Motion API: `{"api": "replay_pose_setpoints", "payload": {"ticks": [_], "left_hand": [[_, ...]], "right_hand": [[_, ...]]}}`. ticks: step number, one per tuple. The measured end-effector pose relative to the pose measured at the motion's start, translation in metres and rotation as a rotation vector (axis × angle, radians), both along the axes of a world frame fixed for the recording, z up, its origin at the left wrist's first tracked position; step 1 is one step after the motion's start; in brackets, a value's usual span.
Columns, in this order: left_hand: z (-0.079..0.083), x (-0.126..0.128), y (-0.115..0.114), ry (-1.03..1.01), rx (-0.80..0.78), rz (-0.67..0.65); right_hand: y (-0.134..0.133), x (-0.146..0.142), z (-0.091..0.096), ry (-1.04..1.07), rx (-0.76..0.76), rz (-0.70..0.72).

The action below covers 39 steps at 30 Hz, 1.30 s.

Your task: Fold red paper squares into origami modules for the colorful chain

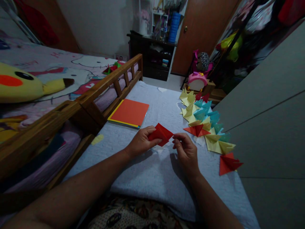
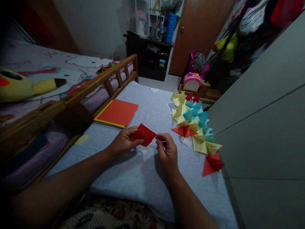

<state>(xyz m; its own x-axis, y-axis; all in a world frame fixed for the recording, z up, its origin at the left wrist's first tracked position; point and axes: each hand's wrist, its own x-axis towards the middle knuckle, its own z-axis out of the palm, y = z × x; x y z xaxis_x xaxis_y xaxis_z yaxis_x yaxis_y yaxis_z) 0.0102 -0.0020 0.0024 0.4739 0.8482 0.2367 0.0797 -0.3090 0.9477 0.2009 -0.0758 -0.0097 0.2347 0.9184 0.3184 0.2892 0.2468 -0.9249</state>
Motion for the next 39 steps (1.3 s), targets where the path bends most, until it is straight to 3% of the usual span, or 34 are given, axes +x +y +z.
{"api": "replay_pose_setpoints", "payload": {"ticks": [16,23,29,39], "left_hand": [[-0.007,0.002,0.000,-0.101,-0.235,-0.048],[-0.003,0.001,0.000,-0.035,-0.069,-0.027],[0.005,0.001,-0.002,0.020,0.126,-0.101],[0.001,0.000,-0.002,0.071,0.197,-0.085]], "right_hand": [[-0.001,-0.001,-0.001,-0.017,-0.004,-0.023],[-0.002,0.001,-0.001,-0.059,0.056,0.042],[-0.003,-0.002,0.005,-0.094,0.111,0.096],[-0.003,-0.003,0.008,-0.161,0.165,0.112]]}}
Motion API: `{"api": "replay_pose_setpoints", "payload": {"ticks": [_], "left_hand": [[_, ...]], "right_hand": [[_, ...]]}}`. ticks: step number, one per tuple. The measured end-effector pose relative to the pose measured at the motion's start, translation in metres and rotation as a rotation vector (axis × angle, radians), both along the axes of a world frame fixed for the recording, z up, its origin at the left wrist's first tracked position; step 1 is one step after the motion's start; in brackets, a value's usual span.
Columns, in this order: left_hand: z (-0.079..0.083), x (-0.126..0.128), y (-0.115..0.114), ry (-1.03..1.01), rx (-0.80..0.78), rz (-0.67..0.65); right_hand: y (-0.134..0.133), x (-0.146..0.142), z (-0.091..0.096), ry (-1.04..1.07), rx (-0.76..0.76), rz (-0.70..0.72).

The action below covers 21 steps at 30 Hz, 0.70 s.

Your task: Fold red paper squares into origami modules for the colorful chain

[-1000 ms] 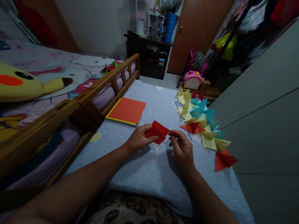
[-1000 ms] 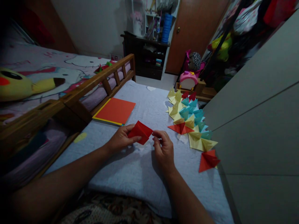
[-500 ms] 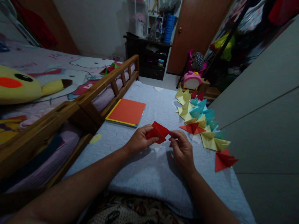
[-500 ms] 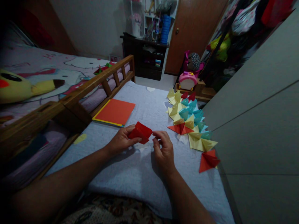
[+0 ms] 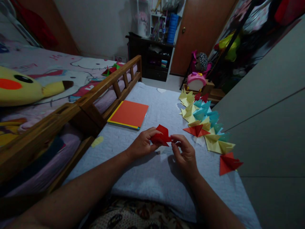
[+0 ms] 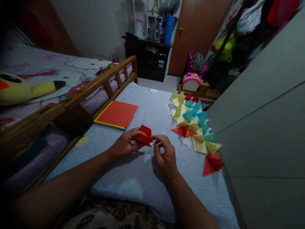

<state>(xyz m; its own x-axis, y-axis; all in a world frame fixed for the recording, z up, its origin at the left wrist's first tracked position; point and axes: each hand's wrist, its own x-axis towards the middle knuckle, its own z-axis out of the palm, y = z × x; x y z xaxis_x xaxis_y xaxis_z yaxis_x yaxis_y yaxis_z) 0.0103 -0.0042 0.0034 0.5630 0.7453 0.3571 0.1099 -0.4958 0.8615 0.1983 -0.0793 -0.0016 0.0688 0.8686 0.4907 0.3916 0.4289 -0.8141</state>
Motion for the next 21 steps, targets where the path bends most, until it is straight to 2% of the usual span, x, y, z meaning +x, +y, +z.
{"api": "replay_pose_setpoints", "payload": {"ticks": [6,21], "left_hand": [[-0.0066,-0.0009,0.0007,0.015,-0.017,0.015],[-0.0021,-0.0025,0.0030,-0.046,-0.152,-0.038]], "right_hand": [[0.0007,0.0008,0.0008,-0.054,0.046,0.002],[0.0004,0.0024,0.0013,-0.097,0.085,0.070]]}}
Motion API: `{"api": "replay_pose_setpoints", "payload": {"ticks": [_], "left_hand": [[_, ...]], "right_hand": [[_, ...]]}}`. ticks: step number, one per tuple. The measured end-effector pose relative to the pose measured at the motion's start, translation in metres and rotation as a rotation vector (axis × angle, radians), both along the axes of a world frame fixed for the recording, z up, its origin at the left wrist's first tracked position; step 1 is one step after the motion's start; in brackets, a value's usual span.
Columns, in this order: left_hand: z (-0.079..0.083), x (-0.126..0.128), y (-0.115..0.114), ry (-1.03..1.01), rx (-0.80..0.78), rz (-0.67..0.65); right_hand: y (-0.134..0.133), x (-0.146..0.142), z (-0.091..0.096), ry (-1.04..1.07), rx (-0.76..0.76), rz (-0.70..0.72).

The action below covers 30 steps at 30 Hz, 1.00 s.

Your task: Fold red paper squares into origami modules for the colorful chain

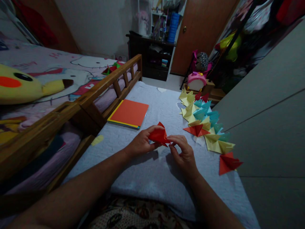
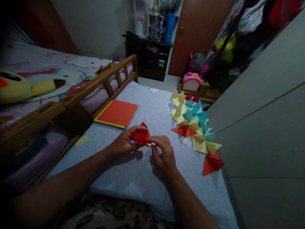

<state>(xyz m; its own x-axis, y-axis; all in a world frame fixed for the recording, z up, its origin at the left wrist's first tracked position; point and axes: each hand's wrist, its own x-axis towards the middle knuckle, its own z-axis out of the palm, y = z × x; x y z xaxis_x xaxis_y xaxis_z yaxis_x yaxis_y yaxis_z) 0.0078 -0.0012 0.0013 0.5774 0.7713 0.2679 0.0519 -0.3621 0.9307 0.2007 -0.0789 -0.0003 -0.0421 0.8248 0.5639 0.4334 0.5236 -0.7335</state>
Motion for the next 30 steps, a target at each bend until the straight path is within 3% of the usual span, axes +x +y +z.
{"api": "replay_pose_setpoints", "payload": {"ticks": [4,11,15,21,30], "left_hand": [[0.0009,-0.0002,-0.0001,-0.033,-0.011,-0.006],[0.0056,-0.0028,0.0020,0.003,0.003,-0.094],[0.0069,-0.0047,0.0034,0.073,0.036,-0.087],[0.0073,-0.0044,0.0045,0.084,0.056,-0.072],[0.0020,0.0008,0.0023,-0.031,-0.137,-0.112]], "right_hand": [[-0.0009,0.0002,-0.0014,0.123,-0.098,0.014],[0.0049,-0.0002,-0.0051,0.543,-0.367,-0.057],[0.0068,-0.0014,-0.0057,0.581,-0.476,-0.021],[0.0040,-0.0031,-0.0082,0.521,-0.376,-0.051],[0.0004,-0.0014,-0.0099,0.354,-0.260,-0.104]]}}
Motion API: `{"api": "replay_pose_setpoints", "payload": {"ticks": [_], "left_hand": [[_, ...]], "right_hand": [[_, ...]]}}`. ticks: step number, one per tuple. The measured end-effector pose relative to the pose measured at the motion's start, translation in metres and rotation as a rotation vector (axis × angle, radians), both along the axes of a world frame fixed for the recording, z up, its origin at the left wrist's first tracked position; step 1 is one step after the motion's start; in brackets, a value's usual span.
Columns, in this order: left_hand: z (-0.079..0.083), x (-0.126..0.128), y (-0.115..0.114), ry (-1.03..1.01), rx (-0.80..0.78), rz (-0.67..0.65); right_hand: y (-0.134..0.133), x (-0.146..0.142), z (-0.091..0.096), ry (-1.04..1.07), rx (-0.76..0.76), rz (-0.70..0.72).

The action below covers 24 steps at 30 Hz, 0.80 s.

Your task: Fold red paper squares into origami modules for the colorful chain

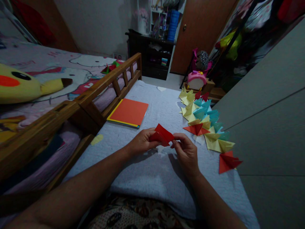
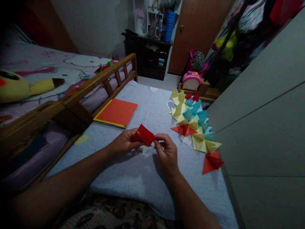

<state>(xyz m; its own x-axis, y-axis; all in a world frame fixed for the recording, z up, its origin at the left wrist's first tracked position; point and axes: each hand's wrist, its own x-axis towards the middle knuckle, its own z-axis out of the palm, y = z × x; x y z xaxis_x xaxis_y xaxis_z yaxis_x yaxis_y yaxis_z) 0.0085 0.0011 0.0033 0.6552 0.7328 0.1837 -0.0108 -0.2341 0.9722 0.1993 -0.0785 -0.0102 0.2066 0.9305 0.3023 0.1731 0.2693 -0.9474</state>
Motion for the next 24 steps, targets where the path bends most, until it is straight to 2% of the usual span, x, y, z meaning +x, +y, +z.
{"api": "replay_pose_setpoints", "payload": {"ticks": [3,8,16,24], "left_hand": [[-0.0011,0.0007,-0.0011,-0.039,-0.057,-0.005],[-0.0029,0.0017,-0.0034,-0.064,-0.116,-0.001],[-0.0014,0.0011,-0.0067,-0.097,-0.263,-0.022],[0.0007,0.0011,-0.0044,-0.118,-0.263,-0.062]], "right_hand": [[0.0003,-0.0003,-0.0010,-0.064,0.029,-0.010],[0.0011,-0.0017,-0.0018,-0.054,0.051,-0.084],[-0.0011,-0.0009,0.0002,-0.128,0.080,-0.014],[-0.0045,-0.0024,0.0064,-0.227,0.153,0.075]]}}
